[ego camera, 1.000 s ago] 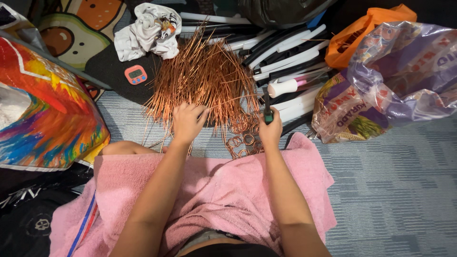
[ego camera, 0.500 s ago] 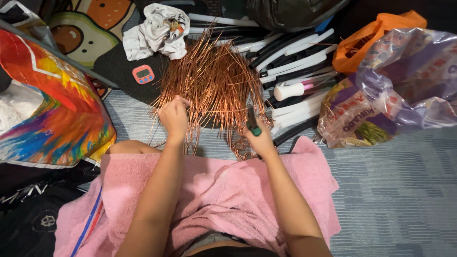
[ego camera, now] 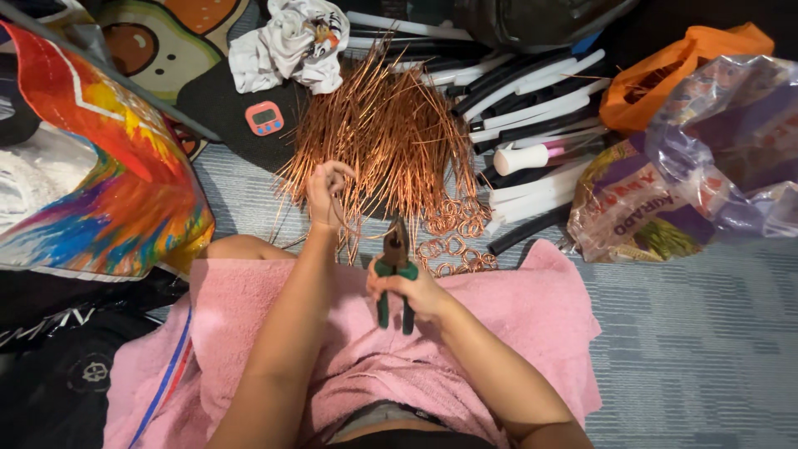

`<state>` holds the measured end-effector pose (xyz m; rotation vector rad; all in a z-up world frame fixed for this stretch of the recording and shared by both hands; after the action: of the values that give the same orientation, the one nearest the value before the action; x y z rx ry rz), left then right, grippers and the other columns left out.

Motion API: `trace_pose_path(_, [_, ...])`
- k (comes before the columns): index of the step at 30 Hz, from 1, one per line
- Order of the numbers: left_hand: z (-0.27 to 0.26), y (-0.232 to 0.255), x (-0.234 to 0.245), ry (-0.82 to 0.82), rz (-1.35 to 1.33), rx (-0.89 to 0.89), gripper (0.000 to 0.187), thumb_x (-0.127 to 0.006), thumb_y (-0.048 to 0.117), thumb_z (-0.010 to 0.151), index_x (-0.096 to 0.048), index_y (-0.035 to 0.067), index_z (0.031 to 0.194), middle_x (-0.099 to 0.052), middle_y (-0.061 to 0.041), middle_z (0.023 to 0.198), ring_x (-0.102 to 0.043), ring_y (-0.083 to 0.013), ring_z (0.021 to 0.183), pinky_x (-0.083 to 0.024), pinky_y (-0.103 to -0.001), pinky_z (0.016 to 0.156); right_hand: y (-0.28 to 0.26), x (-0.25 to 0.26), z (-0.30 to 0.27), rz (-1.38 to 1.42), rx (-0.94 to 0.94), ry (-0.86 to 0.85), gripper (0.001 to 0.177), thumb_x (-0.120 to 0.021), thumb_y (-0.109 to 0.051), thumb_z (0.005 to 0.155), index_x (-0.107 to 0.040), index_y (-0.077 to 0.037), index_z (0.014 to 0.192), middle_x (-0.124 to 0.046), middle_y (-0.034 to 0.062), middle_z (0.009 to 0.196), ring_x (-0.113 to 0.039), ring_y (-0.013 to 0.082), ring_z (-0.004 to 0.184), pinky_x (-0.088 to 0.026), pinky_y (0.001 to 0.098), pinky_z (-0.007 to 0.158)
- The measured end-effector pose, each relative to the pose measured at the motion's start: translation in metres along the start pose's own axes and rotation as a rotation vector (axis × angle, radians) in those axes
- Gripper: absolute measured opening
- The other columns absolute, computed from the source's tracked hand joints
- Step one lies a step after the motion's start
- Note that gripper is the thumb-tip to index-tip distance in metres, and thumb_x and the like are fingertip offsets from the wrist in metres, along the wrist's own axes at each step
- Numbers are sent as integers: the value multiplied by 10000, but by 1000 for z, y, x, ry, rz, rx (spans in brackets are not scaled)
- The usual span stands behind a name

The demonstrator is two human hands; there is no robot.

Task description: The person sits on the floor and uses pliers to cut individual copper wires from a large bundle. They repeatedly pick up a wire, cut it with the pliers, and place the cut piece aside. The task continues throughout the clip with the same repetitive cutting motion.

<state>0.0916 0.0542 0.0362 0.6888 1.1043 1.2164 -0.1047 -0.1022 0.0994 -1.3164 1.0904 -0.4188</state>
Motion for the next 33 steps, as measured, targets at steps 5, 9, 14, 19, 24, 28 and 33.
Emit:
trace_pose_path(5, [-14, -7, -18, -32, -30, 63, 733, -208, 555, 1082, -692, 56, 849, -329, 63, 627, -319, -89, 607, -232, -247, 601, 8, -51, -10, 483, -181, -224, 197, -682, -135, 872, -562, -42, 997, -560, 45, 829, -587, 206, 829, -505, 381, 842])
trace_pose_path(9, [-26, -10, -48, -153, -116, 116, 734, -187, 601, 1082, -670, 95, 860, -331, 75, 600, -335, -79, 588, -297, -231, 618, 7, -92, -19, 787, -284, -434, 207, -701, -180, 877, -547, -75, 967, -562, 43, 838, -592, 217, 840, -506, 380, 870])
trace_pose_path(14, [-29, -3, -72, -249, 24, 200, 515, -452, 506, 1073, -708, 84, 927, -400, 20, 654, -373, -125, 625, -311, -282, 634, 5, -88, -10, 639, -250, -461, 191, -701, -166, 879, -569, -60, 967, -580, 39, 827, -610, 202, 842, -501, 336, 808])
trace_pose_path(19, [-11, 48, -79, -411, 108, -13, 409, -582, 335, 1002, -605, 73, 1315, -603, -152, 1363, -504, -240, 1315, -347, -359, 1132, 5, -6, 14, -238, -207, 41, 181, -706, -176, 803, -629, -72, 929, -661, 54, 798, -637, 196, 729, -523, 316, 670])
trace_pose_path(24, [-12, 41, -75, -448, 12, 331, 438, -490, 355, 1055, -532, 104, 1411, -613, -97, 1374, -546, -209, 1301, -373, -377, 1133, -37, 64, 11, -1262, -133, 474, 239, -711, -243, 774, -661, -85, 946, -705, 168, 781, -702, 343, 735, -546, 466, 678])
trace_pose_path(28, [-22, 27, -79, -520, 76, 501, 521, -378, 451, 1062, -555, 100, 1403, -688, -87, 1245, -651, -200, 1111, -472, -392, 1000, -54, 113, 10, -1433, -239, 601, 263, -695, -285, 819, -656, -82, 982, -714, 200, 862, -690, 400, 827, -545, 520, 755])
trace_pose_path(33, [-36, 15, -72, -455, -56, 766, 592, -316, 557, 1048, -503, 127, 1410, -721, -149, 1043, -695, -233, 899, -567, -377, 833, -74, 151, 12, -2006, -135, 500, 488, -740, -291, 662, -613, -50, 1067, -695, 135, 1008, -641, 314, 1001, -471, 450, 938])
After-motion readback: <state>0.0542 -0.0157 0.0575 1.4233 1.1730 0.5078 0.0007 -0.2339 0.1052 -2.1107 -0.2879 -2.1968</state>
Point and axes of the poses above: each hand's wrist, its own z-axis towards the middle knuckle, its own x-axis out of the back of the hand, y = z × x, the point moved 8 cm from there along z, towards the middle knuckle
